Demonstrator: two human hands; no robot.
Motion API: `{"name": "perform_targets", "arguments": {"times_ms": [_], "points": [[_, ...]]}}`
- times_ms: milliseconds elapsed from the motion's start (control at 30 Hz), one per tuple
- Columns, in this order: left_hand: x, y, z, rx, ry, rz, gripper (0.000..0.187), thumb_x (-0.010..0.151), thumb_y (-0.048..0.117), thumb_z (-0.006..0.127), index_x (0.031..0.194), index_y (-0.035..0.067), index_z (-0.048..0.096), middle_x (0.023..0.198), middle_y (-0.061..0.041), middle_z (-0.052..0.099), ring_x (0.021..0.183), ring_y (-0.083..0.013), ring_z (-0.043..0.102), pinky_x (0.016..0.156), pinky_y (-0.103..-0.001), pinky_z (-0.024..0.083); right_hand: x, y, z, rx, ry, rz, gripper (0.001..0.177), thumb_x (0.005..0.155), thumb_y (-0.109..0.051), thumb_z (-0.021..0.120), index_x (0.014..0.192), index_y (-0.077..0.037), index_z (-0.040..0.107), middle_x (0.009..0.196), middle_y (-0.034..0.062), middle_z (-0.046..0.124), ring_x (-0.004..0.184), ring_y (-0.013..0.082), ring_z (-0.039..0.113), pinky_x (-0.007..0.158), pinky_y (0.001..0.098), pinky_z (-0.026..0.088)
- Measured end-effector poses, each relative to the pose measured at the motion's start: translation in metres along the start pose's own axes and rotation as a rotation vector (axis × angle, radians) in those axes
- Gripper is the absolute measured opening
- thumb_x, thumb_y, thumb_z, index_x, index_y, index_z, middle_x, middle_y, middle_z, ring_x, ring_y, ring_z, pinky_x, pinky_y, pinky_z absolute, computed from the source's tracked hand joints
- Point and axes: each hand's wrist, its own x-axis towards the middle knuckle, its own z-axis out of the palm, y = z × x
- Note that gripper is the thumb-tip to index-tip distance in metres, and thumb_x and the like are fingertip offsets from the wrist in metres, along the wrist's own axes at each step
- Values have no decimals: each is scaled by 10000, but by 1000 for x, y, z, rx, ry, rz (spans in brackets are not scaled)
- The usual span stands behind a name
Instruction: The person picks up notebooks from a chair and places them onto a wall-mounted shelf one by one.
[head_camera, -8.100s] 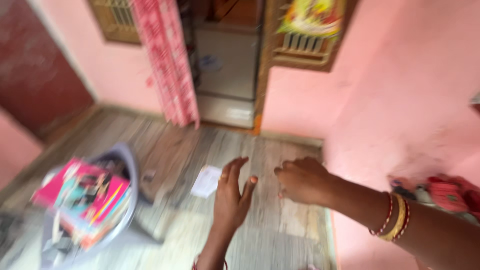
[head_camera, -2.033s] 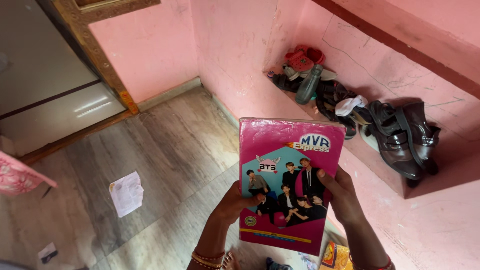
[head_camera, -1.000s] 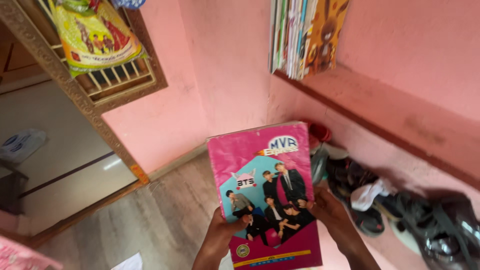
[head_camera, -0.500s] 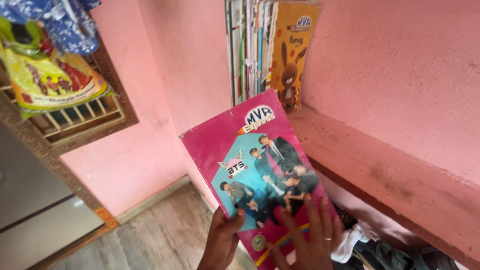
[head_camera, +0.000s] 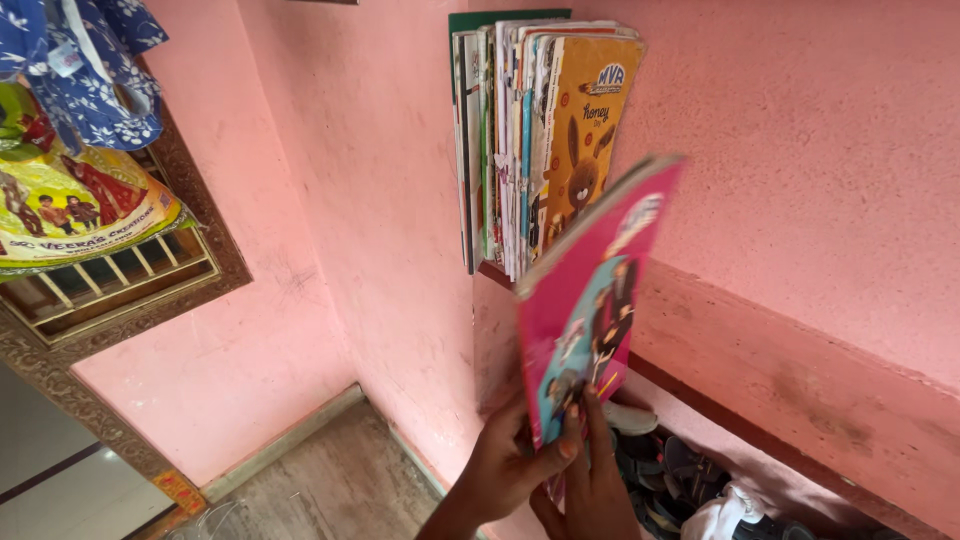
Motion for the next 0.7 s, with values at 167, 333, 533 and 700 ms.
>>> {"name": "perform_targets", "arguments": {"times_ms": [167,333,533,700], "points": [[26,54,-1,262,-105,19,520,996,188,763,1446,2,580,1139,-45,626,953,-105,615,769,-269,553,36,-11,-10,48,48,17,1086,751,-238,846,1520,121,168,1549,441,148,1422,586,309,1095,548,408],[42,78,-1,239,-114,105,611,948,148,783,1480,-1,519,1116,-24,669,942,-70,627,772,-232,560,62,-14,-21,18,29,-9,1071,759,-240,837,1542,77,179,1570,409,149,1423,575,335,1073,534,449],[71,77,-15,250,-118,107,589,978,134,743,1491,-17,497,998,-54,673,822,-104,658,705,-244,568,92,-2,-25,8,34,5,1022,774,-149,807,1563,32,183,1612,368,138,1413,540,412,966,450,571],[128,57,-27,408,-99,237,788,953,206,705,1601,64,279,1395,-51,540,1058,-139,673,678,-296,665,123,26,-18,-47,-30,192,886,768,-102,795,1491,47,306,1479,317,395,1225,474,576,894,459,592]]}}
